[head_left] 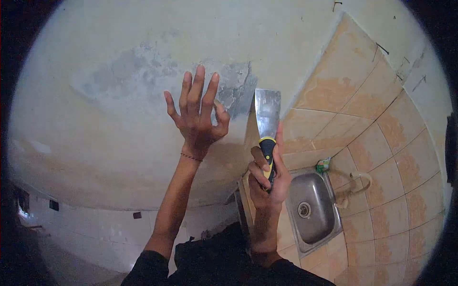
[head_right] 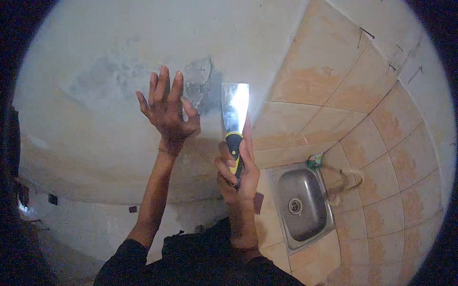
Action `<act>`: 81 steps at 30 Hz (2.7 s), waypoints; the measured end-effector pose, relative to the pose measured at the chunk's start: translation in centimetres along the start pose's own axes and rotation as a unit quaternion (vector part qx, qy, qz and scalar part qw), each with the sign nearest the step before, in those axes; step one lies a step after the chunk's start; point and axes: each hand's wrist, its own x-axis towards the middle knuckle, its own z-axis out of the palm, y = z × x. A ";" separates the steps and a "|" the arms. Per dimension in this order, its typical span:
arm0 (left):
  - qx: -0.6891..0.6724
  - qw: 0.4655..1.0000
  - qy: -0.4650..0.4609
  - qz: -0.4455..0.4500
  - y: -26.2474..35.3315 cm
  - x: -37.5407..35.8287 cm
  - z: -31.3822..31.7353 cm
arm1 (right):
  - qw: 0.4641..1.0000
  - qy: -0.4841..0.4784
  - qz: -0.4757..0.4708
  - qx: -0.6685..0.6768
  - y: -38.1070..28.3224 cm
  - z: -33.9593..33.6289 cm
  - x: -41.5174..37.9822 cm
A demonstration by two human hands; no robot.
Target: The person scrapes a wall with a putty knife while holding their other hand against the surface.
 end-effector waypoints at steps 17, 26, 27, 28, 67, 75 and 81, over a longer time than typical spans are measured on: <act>-0.005 1.000 0.000 -0.012 0.2 0.0 -0.4 | 0.998 -0.039 0.015 -0.039 -0.1 -0.2 -0.4; -0.004 1.000 -0.018 -0.014 0.4 0.0 -1.1 | 0.987 -0.026 -0.064 -0.144 -0.7 0.8 -1.0; -0.007 1.000 -0.015 -0.013 0.5 0.0 -1.1 | 0.971 -0.019 -0.089 -0.219 -0.8 0.9 -1.4; -0.010 1.000 -0.014 -0.011 0.5 0.2 -1.0 | 0.950 -0.008 -0.113 -0.291 -1.0 1.0 -1.7; 0.011 1.000 0.017 0.012 0.6 0.4 -0.1 | 0.918 -0.137 0.198 0.316 0.4 -4.9 0.2; 0.065 0.995 -0.023 0.066 -0.5 0.2 -0.7 | 0.913 -0.095 0.213 0.336 1.2 -2.9 0.8; 0.102 0.989 -0.020 0.103 -1.8 0.8 -1.0 | 0.891 -0.107 0.224 0.380 1.7 -2.5 0.4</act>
